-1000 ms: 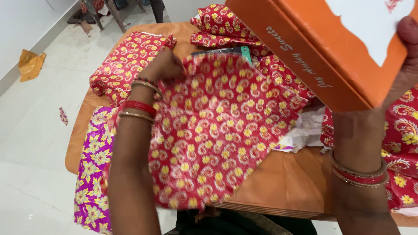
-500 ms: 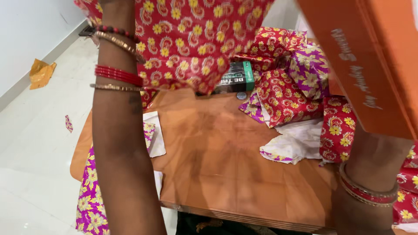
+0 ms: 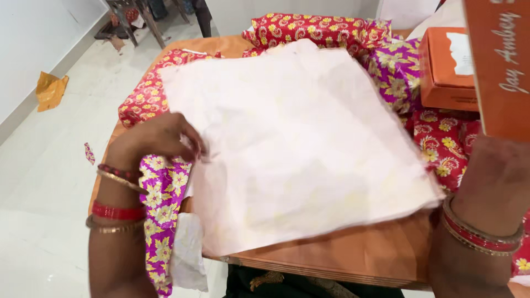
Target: The person wraps several rectangular boxes using red floral wrapping paper and white tissue paper. They fold the paper around each box, tuck the edges, and place the wrapped items on the table. The person handles multiple boxes one at a time, including a white box and an orange box.
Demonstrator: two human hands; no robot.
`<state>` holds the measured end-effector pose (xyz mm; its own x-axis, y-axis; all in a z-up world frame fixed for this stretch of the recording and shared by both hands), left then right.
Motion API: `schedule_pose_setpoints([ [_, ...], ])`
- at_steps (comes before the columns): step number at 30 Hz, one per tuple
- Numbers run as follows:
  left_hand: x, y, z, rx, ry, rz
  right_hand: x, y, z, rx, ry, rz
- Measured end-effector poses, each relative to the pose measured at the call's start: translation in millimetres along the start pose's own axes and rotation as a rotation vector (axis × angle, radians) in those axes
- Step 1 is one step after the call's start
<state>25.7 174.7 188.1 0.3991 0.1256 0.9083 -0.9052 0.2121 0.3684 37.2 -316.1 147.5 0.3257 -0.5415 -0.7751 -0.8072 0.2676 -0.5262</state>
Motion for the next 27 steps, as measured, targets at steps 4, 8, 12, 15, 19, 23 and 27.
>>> schedule_pose_setpoints([
  [4, 2.4, 8.6, 11.0, 0.112, -0.313, -0.004, 12.5, -5.4, 1.5, 0.029, 0.030, 0.017],
  [8, 10.3, 4.4, 28.2, -0.219, -0.295, 0.599, 18.8, 7.5, 12.7, -0.002, 0.075, 0.023],
  [12, -45.3, -46.1, 63.3, -0.517, -0.348, 0.819, 24.1, 18.6, 28.1, -0.037, 0.102, 0.032],
  [15, -113.6, -89.9, 84.2, -0.516, -0.484, 0.656, 26.3, 13.9, 25.6, -0.004, 0.129, 0.023],
  [19, -179.6, -116.4, 73.3, -0.414, -0.322, 0.296, 19.2, 14.9, 24.0, 0.070, 0.222, -0.019],
  [23, -189.9, -134.5, 47.8, -0.442, -0.282, 0.298, 0.0, 28.1, 54.6, -0.038, 0.121, 0.004],
  [27, -159.1, -152.6, 27.3, -0.477, 0.035, 0.502, -28.8, 34.6, 94.0, -0.340, -0.100, 0.105],
])
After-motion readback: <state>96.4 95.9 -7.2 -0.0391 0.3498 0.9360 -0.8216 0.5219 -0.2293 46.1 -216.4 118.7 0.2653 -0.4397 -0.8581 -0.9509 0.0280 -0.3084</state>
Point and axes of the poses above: each hand's wrist, its own y-axis away from the middle knuckle, its own x-axis out of the back of the hand, z = x × y, the point moved 4 cm from there along -y, towards the middle knuckle, and after that the axes turned 12 degrees about -y, right-handed, at the moved point
